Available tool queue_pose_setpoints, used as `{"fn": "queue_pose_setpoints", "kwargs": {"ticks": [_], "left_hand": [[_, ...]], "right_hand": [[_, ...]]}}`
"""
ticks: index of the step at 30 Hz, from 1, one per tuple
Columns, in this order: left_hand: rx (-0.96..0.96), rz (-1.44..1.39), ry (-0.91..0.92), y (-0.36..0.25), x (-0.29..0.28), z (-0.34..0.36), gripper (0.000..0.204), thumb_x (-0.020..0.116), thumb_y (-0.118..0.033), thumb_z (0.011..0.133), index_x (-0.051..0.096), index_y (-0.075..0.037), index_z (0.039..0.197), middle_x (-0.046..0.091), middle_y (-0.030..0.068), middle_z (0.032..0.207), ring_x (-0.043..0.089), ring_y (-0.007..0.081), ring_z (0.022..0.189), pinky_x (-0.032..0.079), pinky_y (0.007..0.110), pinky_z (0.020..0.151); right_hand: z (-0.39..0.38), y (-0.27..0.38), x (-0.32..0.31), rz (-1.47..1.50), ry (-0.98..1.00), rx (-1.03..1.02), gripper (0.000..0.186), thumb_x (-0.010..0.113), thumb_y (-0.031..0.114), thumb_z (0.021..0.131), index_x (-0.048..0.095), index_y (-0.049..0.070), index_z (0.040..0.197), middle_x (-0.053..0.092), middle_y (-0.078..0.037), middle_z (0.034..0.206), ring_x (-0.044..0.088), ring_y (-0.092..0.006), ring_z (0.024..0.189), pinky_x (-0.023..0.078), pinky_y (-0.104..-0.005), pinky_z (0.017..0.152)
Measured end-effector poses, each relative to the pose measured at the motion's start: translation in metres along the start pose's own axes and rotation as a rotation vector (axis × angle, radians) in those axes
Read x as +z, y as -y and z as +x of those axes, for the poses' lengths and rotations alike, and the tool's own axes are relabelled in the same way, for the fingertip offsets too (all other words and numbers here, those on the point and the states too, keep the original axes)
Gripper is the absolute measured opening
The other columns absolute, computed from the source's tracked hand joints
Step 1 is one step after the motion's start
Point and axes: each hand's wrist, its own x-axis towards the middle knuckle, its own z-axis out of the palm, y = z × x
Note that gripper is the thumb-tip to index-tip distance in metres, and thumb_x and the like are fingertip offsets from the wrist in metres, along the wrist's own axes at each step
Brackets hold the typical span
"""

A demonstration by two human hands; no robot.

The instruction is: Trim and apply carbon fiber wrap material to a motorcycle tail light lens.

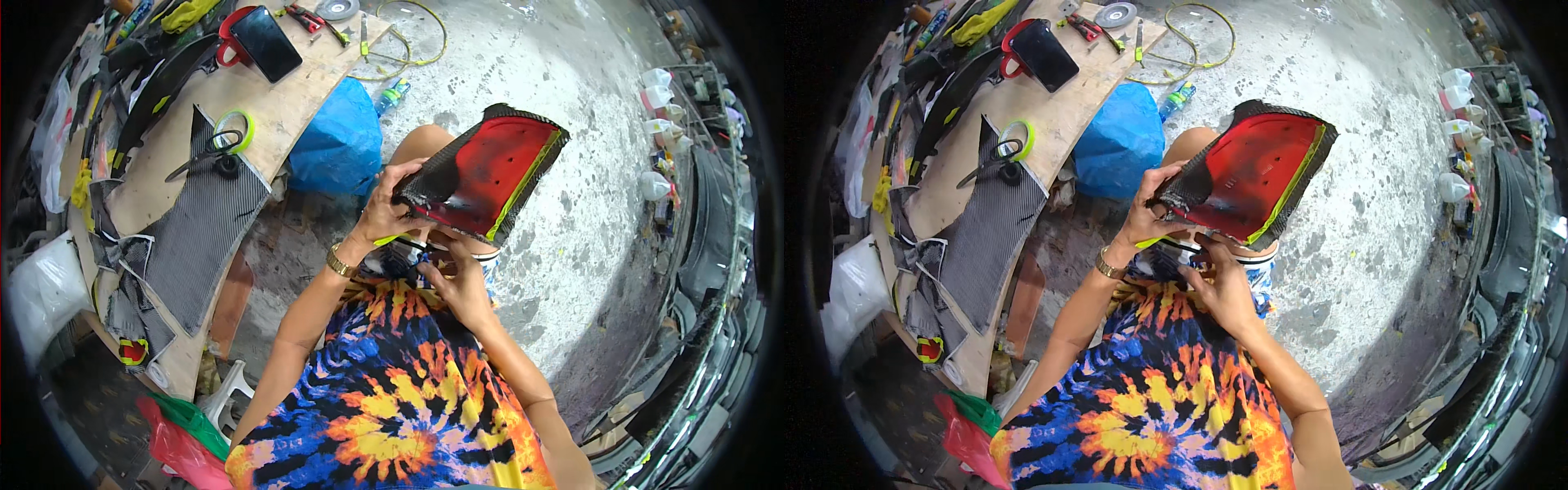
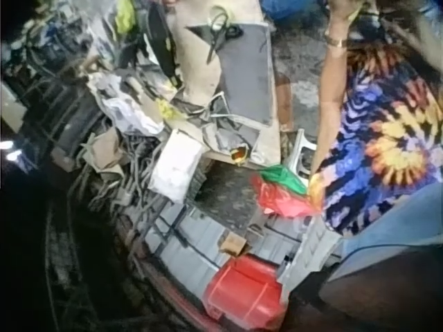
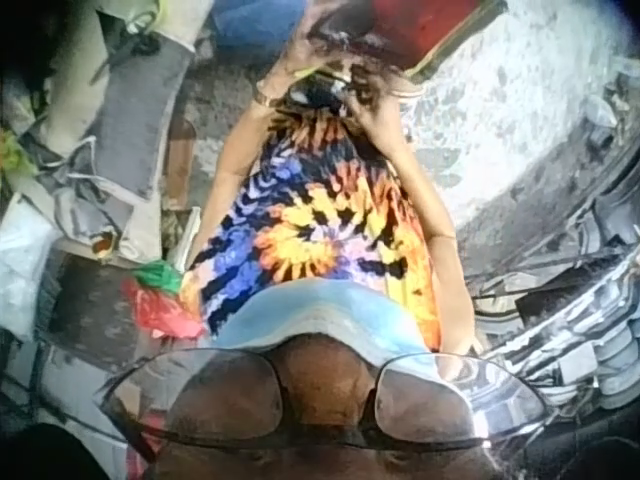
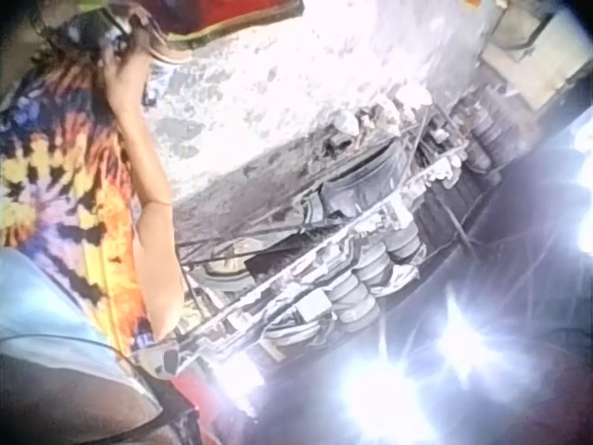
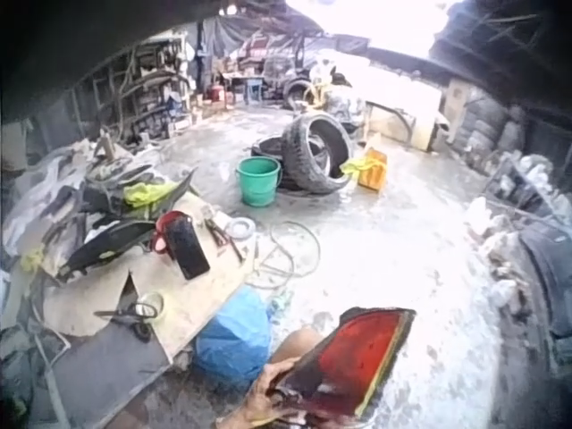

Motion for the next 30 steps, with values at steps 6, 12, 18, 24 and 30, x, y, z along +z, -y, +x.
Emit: {"fn": "queue_pose_setpoints", "kwargs": {"ticks": [6, 12, 18, 24, 30], "left_hand": [[-0.025, -0.13, 0.028, 0.001, 0.002, -0.013, 0.089, 0.092, -0.021, 0.064, 0.042, -0.004, 0.134, 0.048, 0.0191, 0.141, 0.045, 0.0312, 0.134, 0.036, 0.041, 0.11], [-0.01, -0.277, -0.005, 0.001, 0.013, -0.009, 0.089, 0.09, -0.018, 0.066, 0.035, -0.008, 0.136, 0.042, 0.021, 0.145, 0.037, 0.0341, 0.14, 0.03, 0.043, 0.115], [-0.012, -0.206, -0.102, 0.004, 0.021, -0.009, 0.075, 0.09, -0.018, 0.068, 0.038, -0.008, 0.122, 0.049, 0.022, 0.14, 0.041, 0.034, 0.138, 0.035, 0.043, 0.113], [-0.168, -0.289, -0.127, -0.017, 0.028, -0.008, 0.073, 0.084, 0.002, 0.071, 0.03, -0.008, 0.12, 0.04, 0.0268, 0.145, 0.037, 0.0329, 0.14, 0.036, 0.042, 0.113], [-0.124, -0.344, -0.204, -0.023, 0.031, -0.003, 0.065, 0.086, -0.012, 0.074, 0.034, -0.008, 0.114, 0.048, 0.0259, 0.142, 0.043, 0.0321, 0.137, 0.036, 0.041, 0.111]], "right_hand": [[0.023, -0.011, 0.027, 0.331, 0.012, -0.037, 0.024, 0.07, 0.003, 0.088, 0.064, -0.006, 0.11, 0.07, -0.012, 0.096, 0.064, -0.0123, 0.083, 0.052, -0.0279, 0.071], [0.028, -0.024, 0.027, 0.273, 0.021, -0.015, 0.013, 0.069, 0.003, 0.088, 0.067, -0.004, 0.099, 0.071, -0.01, 0.086, 0.064, -0.0126, 0.076, 0.051, -0.0292, 0.07], [0.015, -0.003, 0.007, 0.017, 0.136, -0.119, 0.006, 0.064, 0.002, 0.086, 0.061, -0.002, 0.089, 0.063, -0.012, 0.083, 0.064, -0.0243, 0.07, 0.05, -0.0318, 0.065], [0.0, 0.072, -0.058, -0.049, 0.051, -0.543, 0.012, 0.066, -0.004, 0.08, 0.062, -0.002, 0.092, 0.068, -0.017, 0.098, 0.067, -0.0309, 0.086, 0.052, -0.0352, 0.074], [0.035, 0.054, -0.086, 0.135, -0.302, -0.387, 0.027, 0.062, 0.012, 0.092, 0.053, -0.001, 0.114, 0.059, -0.024, 0.126, 0.059, -0.0285, 0.114, 0.044, -0.0387, 0.099]]}}
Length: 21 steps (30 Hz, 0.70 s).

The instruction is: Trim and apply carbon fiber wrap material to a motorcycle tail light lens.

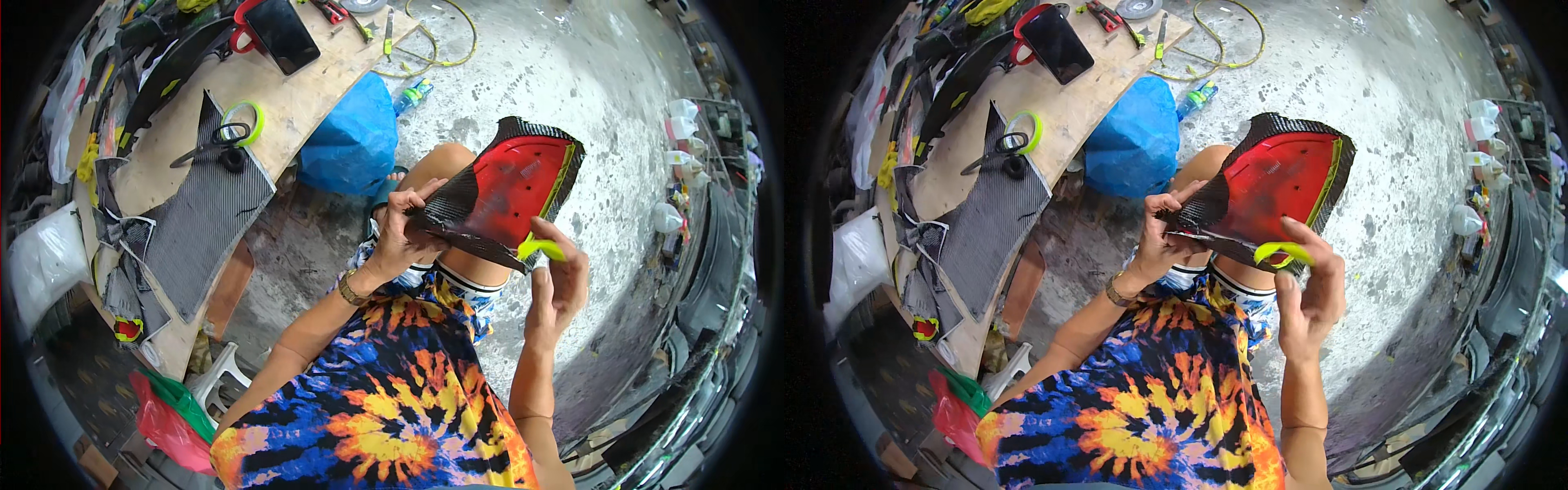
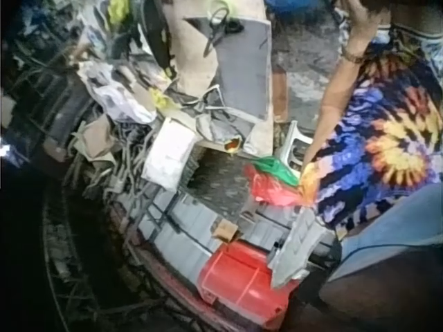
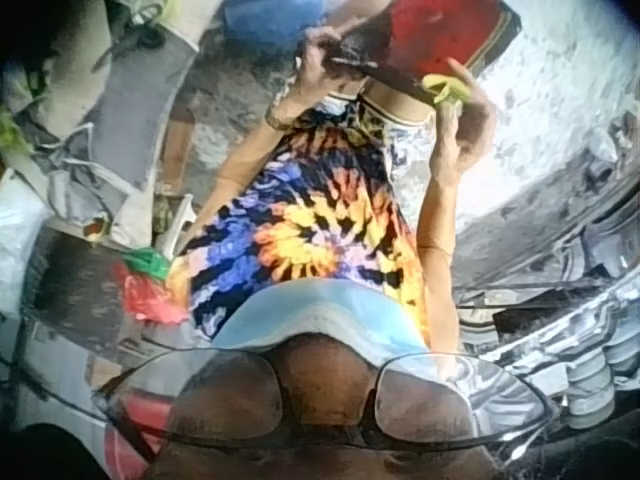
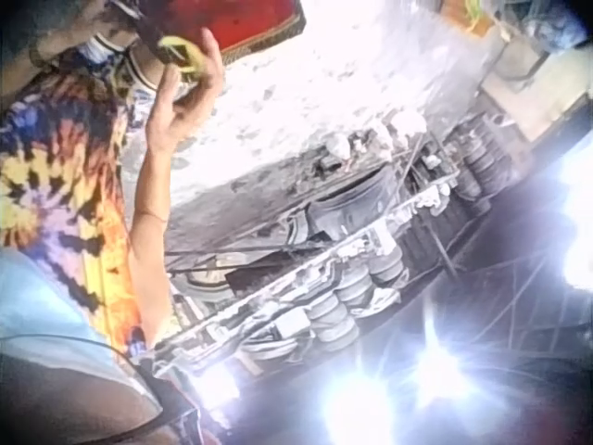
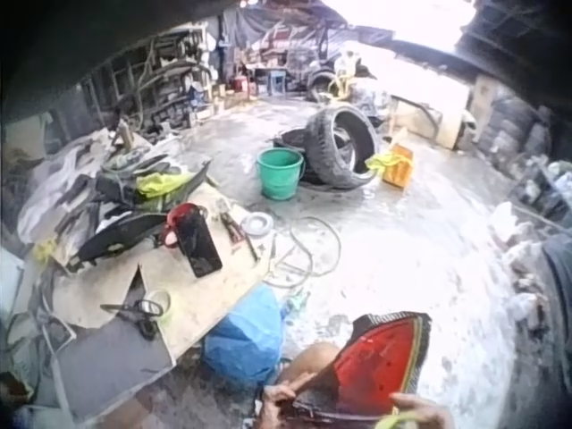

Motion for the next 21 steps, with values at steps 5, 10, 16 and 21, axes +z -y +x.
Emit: {"fn": "queue_pose_setpoints", "kwargs": {"ticks": [5, 10, 16, 21], "left_hand": [[-0.043, 0.026, 0.049, -0.003, -0.009, -0.007, 0.059, 0.081, -0.009, 0.079, 0.036, -0.01, 0.116, 0.041, 0.0252, 0.147, 0.037, 0.0312, 0.141, 0.034, 0.041, 0.113], [-0.148, -0.357, 0.031, -0.005, -0.028, -0.019, 0.035, 0.064, -0.004, 0.092, 0.05, -0.014, 0.123, 0.041, 0.0245, 0.147, 0.042, 0.032, 0.137, 0.041, 0.043, 0.109], [-0.182, -0.332, 0.059, -0.01, -0.031, -0.013, 0.018, 0.061, -0.005, 0.094, 0.065, -0.009, 0.111, 0.045, 0.0201, 0.143, 0.048, 0.0301, 0.132, 0.041, 0.041, 0.109], [-0.276, -0.189, 0.158, -0.024, -0.037, -0.006, 0.01, 0.067, -0.002, 0.088, 0.072, -0.004, 0.097, 0.049, 0.0187, 0.139, 0.048, 0.0277, 0.131, 0.039, 0.038, 0.111]], "right_hand": [[-0.004, -0.028, 0.009, 0.328, 0.003, 0.167, 0.039, 0.061, 0.016, 0.094, 0.042, 0.002, 0.126, 0.058, -0.025, 0.127, 0.061, -0.0296, 0.114, 0.047, -0.0393, 0.099], [-0.006, -0.033, 0.002, 0.395, 0.027, 0.163, 0.054, 0.063, 0.036, 0.094, 0.039, 0.002, 0.129, 0.065, -0.026, 0.11, 0.066, -0.0333, 0.102, 0.051, -0.0424, 0.092], [-0.017, -0.032, -0.002, 0.259, 0.061, 0.178, 0.066, 0.066, 0.045, 0.089, 0.038, 0.001, 0.129, 0.066, -0.025, 0.101, 0.067, -0.0319, 0.096, 0.051, -0.0406, 0.091], [-0.036, -0.037, -0.004, 0.357, 0.099, 0.27, 0.068, 0.069, 0.046, 0.086, 0.039, 0.001, 0.127, 0.065, -0.023, 0.103, 0.068, -0.0317, 0.097, 0.052, -0.0411, 0.091]]}}
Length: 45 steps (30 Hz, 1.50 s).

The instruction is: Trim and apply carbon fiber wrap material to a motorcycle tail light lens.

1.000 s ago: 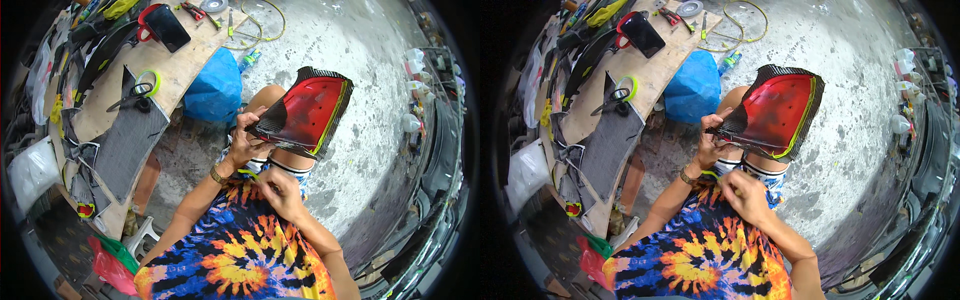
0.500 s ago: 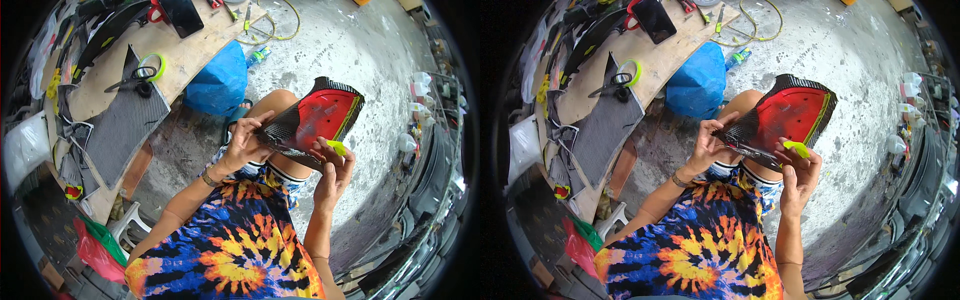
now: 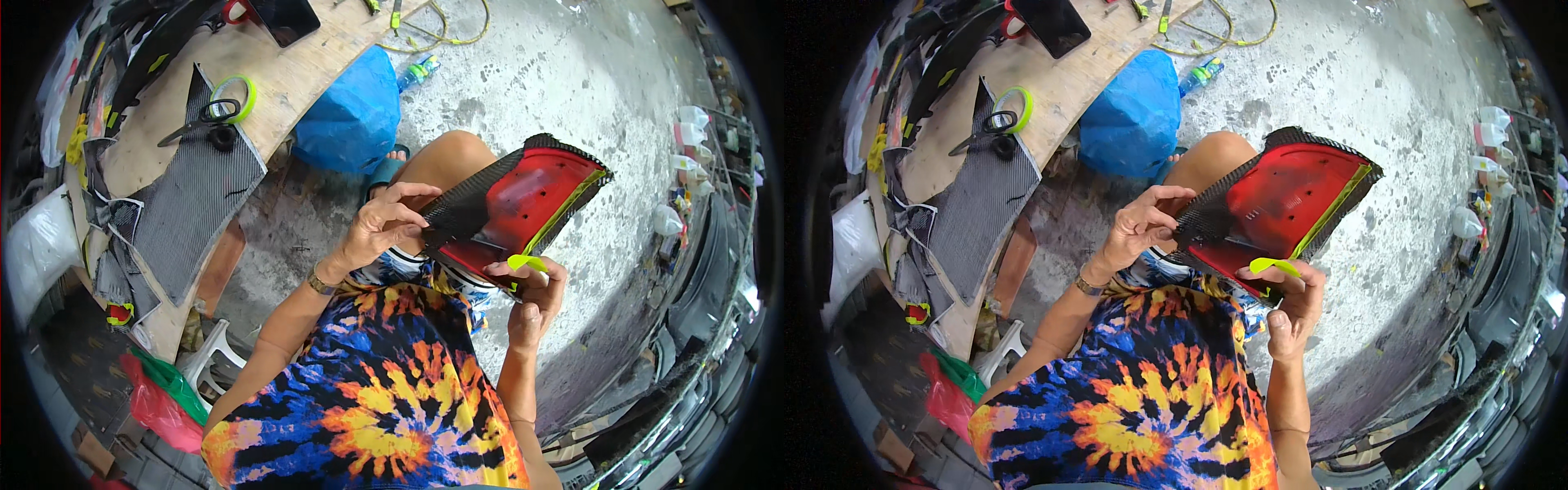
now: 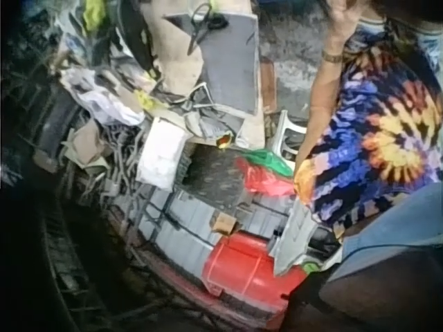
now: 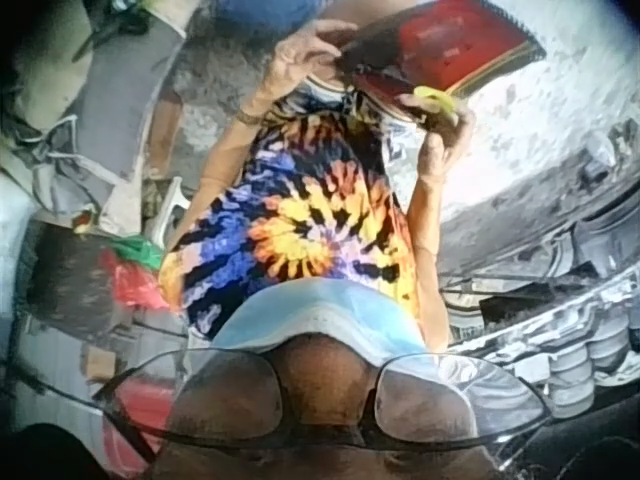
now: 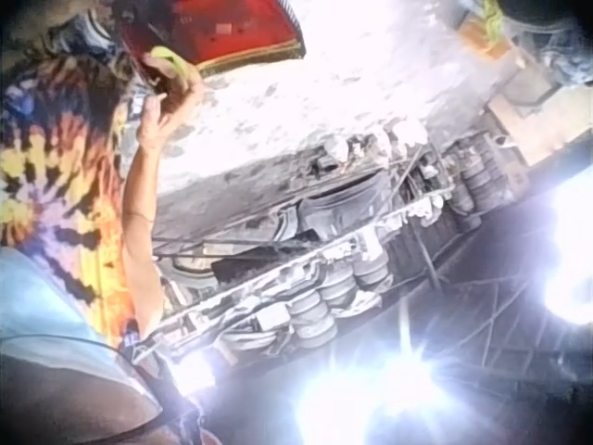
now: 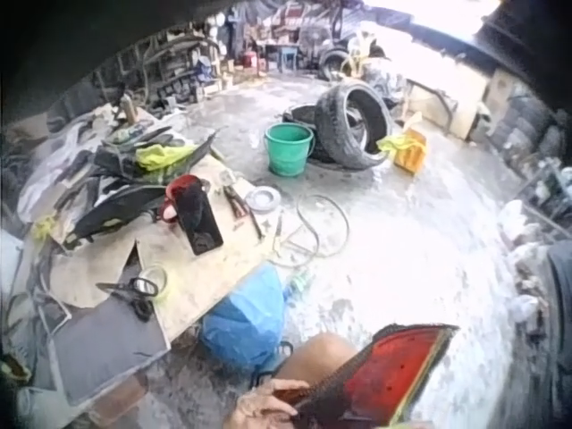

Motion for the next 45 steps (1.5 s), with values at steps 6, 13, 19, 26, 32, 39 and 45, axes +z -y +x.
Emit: {"fn": "queue_pose_setpoints", "kwargs": {"ticks": [6, 13, 19, 26, 32, 39, 45], "left_hand": [[0.098, 0.291, 0.155, -0.008, -0.007, 0.008, 0.021, 0.069, 0.006, 0.08, 0.073, -0.003, 0.098, 0.046, 0.0177, 0.14, 0.047, 0.0315, 0.133, 0.039, 0.04, 0.113], [0.068, 0.393, 0.236, -0.017, -0.009, 0.015, 0.029, 0.071, 0.008, 0.076, 0.075, -0.007, 0.1, 0.049, 0.0164, 0.139, 0.049, 0.0294, 0.13, 0.045, 0.038, 0.107], [0.135, 0.678, 0.292, -0.028, -0.01, 0.017, 0.032, 0.072, 0.008, 0.073, 0.075, -0.007, 0.1, 0.05, 0.0161, 0.139, 0.053, 0.0302, 0.124, 0.046, 0.038, 0.102], [0.125, 0.685, 0.288, -0.029, -0.006, 0.016, 0.029, 0.073, 0.003, 0.074, 0.073, -0.006, 0.102, 0.046, 0.0165, 0.142, 0.051, 0.0317, 0.126, 0.044, 0.04, 0.104], [0.213, 0.931, 0.382, -0.054, -0.004, 0.026, 0.024, 0.073, -0.011, 0.078, 0.073, -0.008, 0.101, 0.048, 0.0176, 0.136, 0.051, 0.0326, 0.124, 0.039, 0.043, 0.105], [0.094, 1.407, 0.86, -0.091, 0.012, 0.059, 0.05, 0.068, -0.02, 0.08, 0.06, -0.019, 0.13, 0.06, 0.0102, 0.105, 0.06, 0.0251, 0.099, 0.045, 0.042, 0.084], [0.016, 1.459, 0.993, -0.109, 0.035, 0.089, 0.081, 0.065, -0.016, 0.081, 0.029, -0.02, 0.153, 0.061, 0.0139, 0.063, 0.063, 0.0329, 0.057, 0.05, 0.043, 0.053]], "right_hand": [[-0.01, -0.013, -0.008, 0.022, 0.049, 0.032, 0.068, 0.068, 0.049, 0.087, 0.042, 0.001, 0.126, 0.066, -0.022, 0.104, 0.068, -0.0315, 0.098, 0.051, -0.0405, 0.091], [0.01, 0.019, -0.011, 0.007, 0.086, 0.199, 0.029, 0.059, 0.022, 0.096, 0.055, -0.002, 0.113, 0.068, -0.018, 0.104, 0.067, -0.0238, 0.097, 0.052, -0.0368, 0.088], [0.052, 0.049, 0.004, 0.114, 0.403, 0.453, 0.024, 0.059, 0.02, 0.098, 0.061, -0.002, 0.108, 0.067, -0.011, 0.11, 0.063, -0.0153, 0.097, 0.05, -0.0305, 0.089], [0.07, 0.03, 0.0, 0.126, 0.505, 0.415, 0.036, 0.059, 0.032, 0.098, 0.055, 0.001, 0.115, 0.065, -0.009, 0.114, 0.059, -0.0146, 0.108, 0.044, -0.0288, 0.097], [0.059, 0.02, -0.004, 0.279, 0.418, 0.431, 0.052, 0.057, 0.049, 0.095, 0.051, 0.003, 0.119, 0.058, -0.014, 0.127, 0.056, -0.0233, 0.121, 0.047, -0.0399, 0.099], [0.056, 0.012, -0.007, 0.268, 0.41, 0.396, 0.054, 0.054, 0.052, 0.095, 0.051, 0.003, 0.117, 0.059, -0.014, 0.12, 0.059, -0.024, 0.114, 0.051, -0.0391, 0.094], [0.058, 0.008, -0.01, 0.403, 0.337, 0.35, 0.044, 0.053, 0.047, 0.098, 0.054, 0.005, 0.111, 0.062, -0.009, 0.105, 0.061, -0.0166, 0.097, 0.051, -0.0325, 0.085]]}}
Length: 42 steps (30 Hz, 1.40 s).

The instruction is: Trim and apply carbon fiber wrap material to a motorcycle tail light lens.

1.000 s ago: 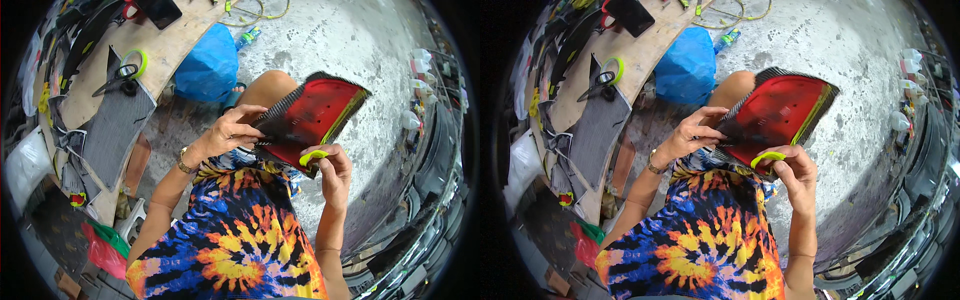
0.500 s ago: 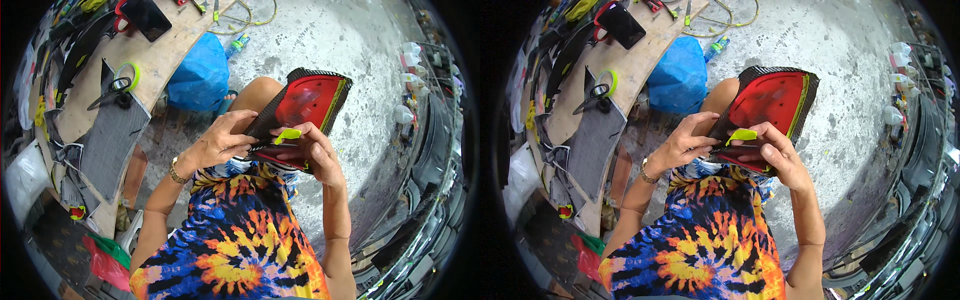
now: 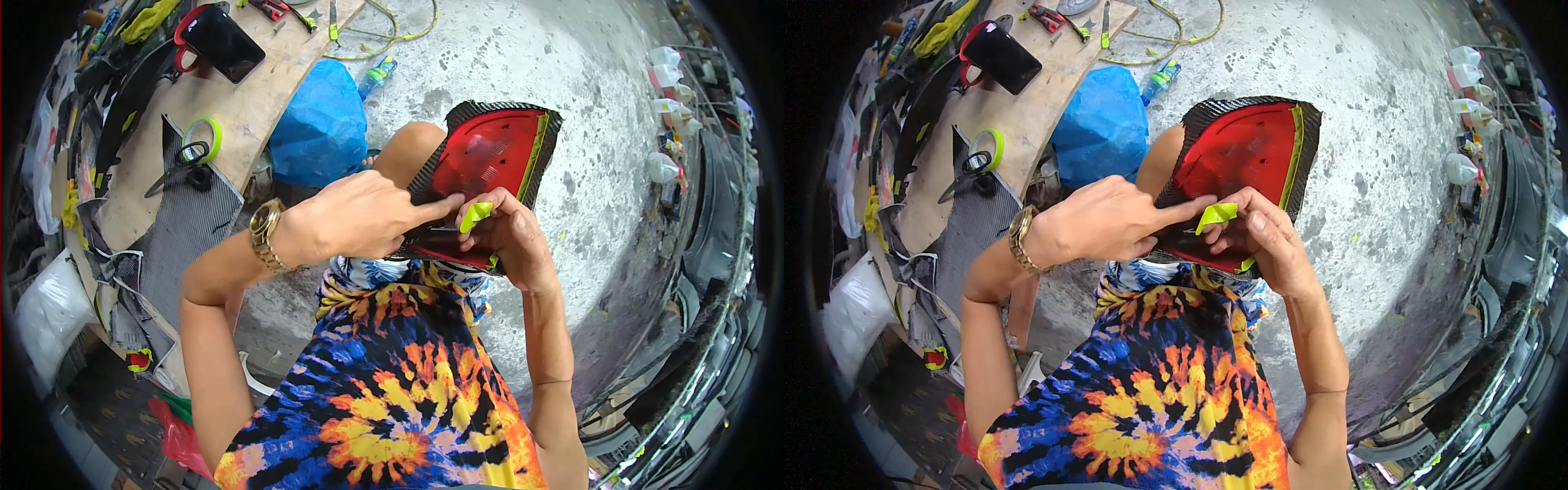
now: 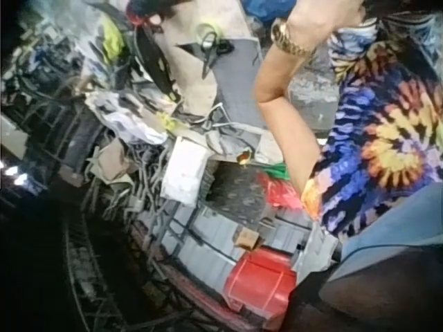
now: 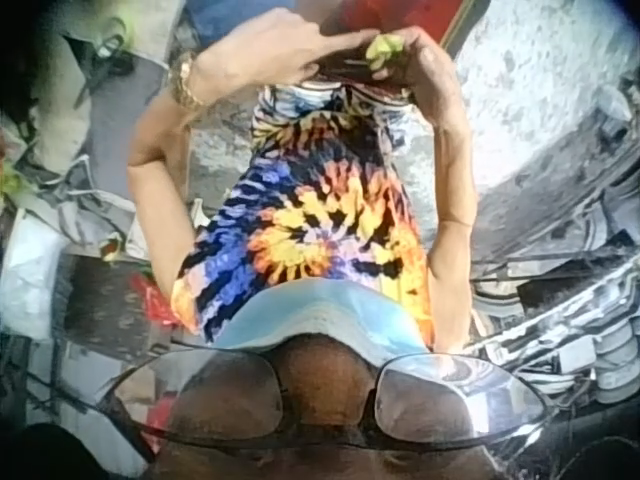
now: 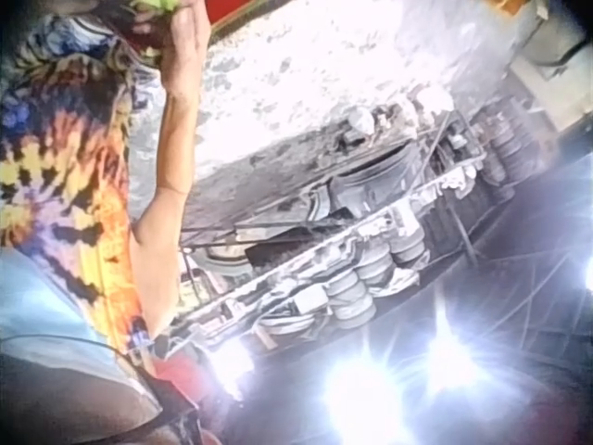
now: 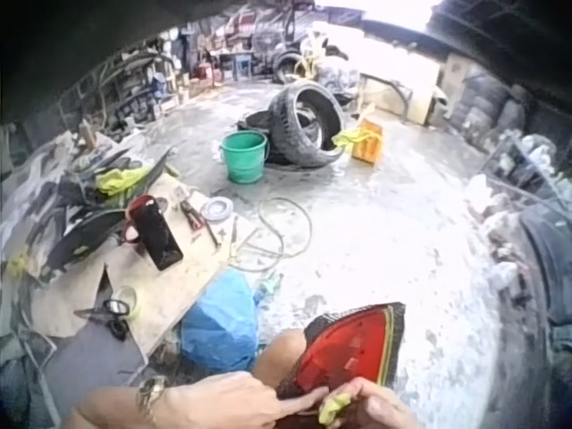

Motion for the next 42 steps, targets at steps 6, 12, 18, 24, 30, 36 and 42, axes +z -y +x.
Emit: {"fn": "queue_pose_setpoints", "kwargs": {"ticks": [6, 12, 18, 24, 30, 36, 42], "left_hand": [[0.034, 0.023, 0.034, 0.005, 0.0, 0.014, 0.074, 0.072, -0.018, 0.077, 0.038, -0.007, 0.142, 0.064, 0.0145, 0.067, 0.066, 0.0342, 0.063, 0.051, 0.043, 0.057], [-0.003, 0.018, -0.012, 0.009, -0.003, 0.004, 0.053, 0.074, -0.028, 0.082, 0.046, -0.007, 0.121, 0.063, 0.0131, 0.066, 0.067, 0.0339, 0.068, 0.05, 0.043, 0.057], [0.071, -0.138, -0.241, 0.027, 0.012, -0.017, 0.037, 0.072, -0.027, 0.084, 0.052, -0.011, 0.111, 0.062, 0.0104, 0.069, 0.064, 0.033, 0.063, 0.049, 0.041, 0.052], [0.026, -0.252, -0.256, 0.03, 0.032, -0.023, 0.034, 0.073, -0.021, 0.083, 0.057, -0.013, 0.112, 0.063, 0.0089, 0.075, 0.065, 0.0317, 0.066, 0.05, 0.04, 0.054], [-0.006, -0.458, -0.394, 0.028, 0.05, -0.031, 0.039, 0.072, -0.014, 0.082, 0.053, -0.012, 0.116, 0.067, 0.0136, 0.084, 0.067, 0.0325, 0.07, 0.053, 0.039, 0.058], [-0.171, -0.657, -0.589, 0.013, 0.086, -0.034, 0.049, 0.076, -0.007, 0.077, 0.052, -0.009, 0.12, 0.068, 0.0124, 0.092, 0.069, 0.0253, 0.069, 0.054, 0.036, 0.06], [-0.268, -0.73, -0.642, 0.003, 0.098, -0.034, 0.053, 0.075, -0.001, 0.076, 0.049, -0.009, 0.122, 0.068, 0.0109, 0.092, 0.068, 0.0217, 0.066, 0.053, 0.033, 0.059]], "right_hand": [[-0.002, 0.001, 0.0, -0.139, 0.053, 0.071, 0.042, 0.052, 0.044, 0.099, 0.056, 0.004, 0.109, 0.064, -0.01, 0.103, 0.062, -0.0167, 0.096, 0.05, -0.0304, 0.085], [0.0, 0.001, -0.001, -0.093, 0.074, 0.108, 0.044, 0.049, 0.044, 0.1, 0.055, 0.002, 0.11, 0.066, -0.013, 0.109, 0.064, -0.0186, 0.099, 0.051, -0.0311, 0.086], [0.004, 0.004, 0.002, -0.127, 0.08, 0.178, 0.045, 0.047, 0.045, 0.101, 0.055, 0.002, 0.111, 0.066, -0.013, 0.11, 0.065, -0.02, 0.1, 0.051, -0.032, 0.089], [0.006, 0.006, 0.005, -0.19, 0.049, 0.234, 0.039, 0.045, 0.041, 0.103, 0.056, 0.004, 0.111, 0.066, -0.011, 0.11, 0.065, -0.0183, 0.101, 0.052, -0.0315, 0.089], [0.009, 0.008, 0.005, -0.208, -0.017, 0.302, 0.028, 0.05, 0.032, 0.103, 0.057, 0.005, 0.107, 0.066, -0.007, 0.106, 0.066, -0.0159, 0.102, 0.052, -0.0289, 0.087], [0.015, 0.004, 0.005, -0.258, -0.071, 0.356, 0.019, 0.063, 0.023, 0.097, 0.059, 0.005, 0.099, 0.066, -0.003, 0.098, 0.065, -0.0112, 0.093, 0.054, -0.0265, 0.08], [0.026, 0.001, 0.006, -0.4, -0.047, 0.377, 0.02, 0.07, 0.022, 0.092, 0.06, 0.004, 0.09, 0.065, -0.001, 0.088, 0.061, -0.007, 0.081, 0.054, -0.0251, 0.069]]}}
